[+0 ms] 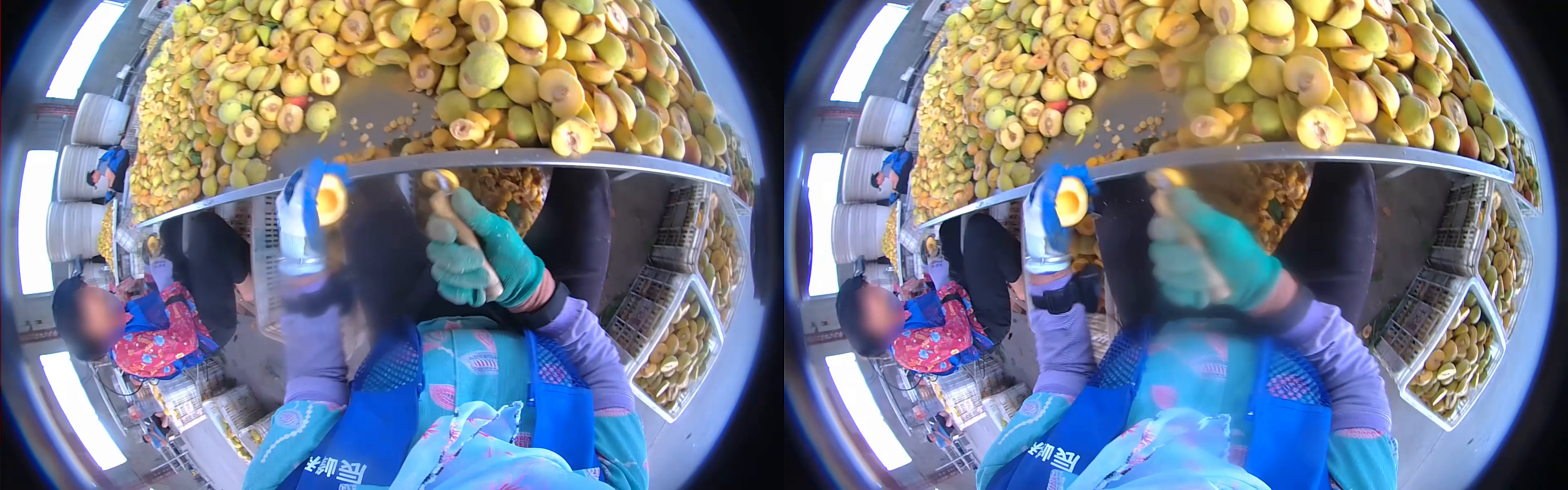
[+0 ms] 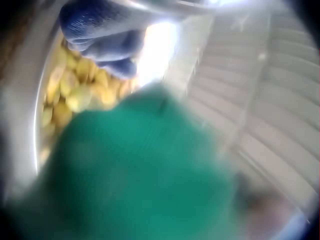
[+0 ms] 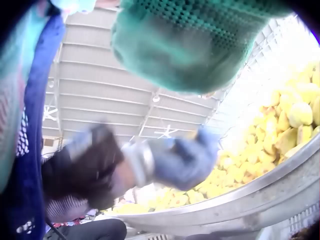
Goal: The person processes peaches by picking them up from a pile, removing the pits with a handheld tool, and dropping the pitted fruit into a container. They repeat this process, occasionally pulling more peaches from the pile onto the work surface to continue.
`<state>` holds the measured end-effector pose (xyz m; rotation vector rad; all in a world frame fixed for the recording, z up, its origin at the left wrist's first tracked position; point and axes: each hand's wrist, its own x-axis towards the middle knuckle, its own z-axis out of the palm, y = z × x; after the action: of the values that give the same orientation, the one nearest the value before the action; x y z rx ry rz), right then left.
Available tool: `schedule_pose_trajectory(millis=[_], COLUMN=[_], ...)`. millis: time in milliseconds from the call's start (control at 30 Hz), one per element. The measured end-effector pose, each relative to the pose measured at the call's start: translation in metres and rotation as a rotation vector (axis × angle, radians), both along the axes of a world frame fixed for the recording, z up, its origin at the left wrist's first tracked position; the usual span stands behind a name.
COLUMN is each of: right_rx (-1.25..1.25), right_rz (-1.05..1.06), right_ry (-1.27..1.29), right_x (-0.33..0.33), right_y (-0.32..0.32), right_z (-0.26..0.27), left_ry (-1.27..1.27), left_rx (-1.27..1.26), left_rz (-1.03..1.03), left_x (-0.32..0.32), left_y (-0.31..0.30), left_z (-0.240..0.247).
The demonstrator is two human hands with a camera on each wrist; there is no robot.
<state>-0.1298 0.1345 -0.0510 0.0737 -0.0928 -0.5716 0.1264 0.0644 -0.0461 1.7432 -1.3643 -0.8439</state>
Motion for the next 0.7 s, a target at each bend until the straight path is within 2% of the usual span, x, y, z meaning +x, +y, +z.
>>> schedule_pose_trajectory(millis=[33,100,133,167,233,300,333,367,433,467,500,533,633,700], right_rx=[0.064,0.342,0.383,0.306,0.137,0.064,-0.002,-0.068,-0.271,-0.365,-0.463,-0.565,-0.848,-0.929], right_rz=[-0.044,-0.066,0.014,0.000,-0.043,-0.105,-0.153,-0.198,-0.337,-0.410,-0.521,-0.622,-0.736,-0.764], right_ry=[0.130,0.481,0.428,0.487,0.606,0.678,0.747,0.812,1.018,1.113,1.161,1.212,1.428,1.580], right_x=[-0.003,0.001,0.007,0.011,0.017,0.014,0.011,0.009,0.012,0.016,0.023,0.031,0.043,0.044], right_y=[-0.004,0.001,0.000,0.000,-0.005,-0.010,-0.009,-0.010,-0.015,-0.018,-0.022,-0.026,-0.035,-0.036], right_z=[-0.028,-0.068,-0.076,-0.064,-0.024,-0.011,-0.001,0.007,0.021,0.024,0.019,0.011,0.008,0.008], left_ry=[-0.178,-0.627,-0.711,-0.788,-1.064,-1.191,-1.156,-1.229,-0.526,-0.054,0.382,0.638,0.792,0.691], left_rx=[0.229,-0.129,-0.118,-0.108,-0.083,0.188,0.348,0.223,0.411,0.319,0.333,0.257,0.130,0.003], left_rz=[0.007,-0.155,-0.185,-0.214,-0.211,-0.491,-0.466,-0.528,-0.488,-0.447,-0.544,-0.545,-0.404,-0.455], left_x=[0.021,0.067,0.057,0.042,0.028,0.027,0.028,0.036,0.033,0.035,0.039,0.013,-0.033,-0.054], left_y=[-0.004,-0.031,-0.051,-0.076,-0.133,-0.175,-0.190,-0.193,-0.166,-0.147,-0.129,-0.095,-0.047,-0.033], left_z=[0.031,0.016,0.027,0.035,0.004,-0.020,-0.017,-0.019,0.012,0.015,0.012,0.025,0.022,0.017])
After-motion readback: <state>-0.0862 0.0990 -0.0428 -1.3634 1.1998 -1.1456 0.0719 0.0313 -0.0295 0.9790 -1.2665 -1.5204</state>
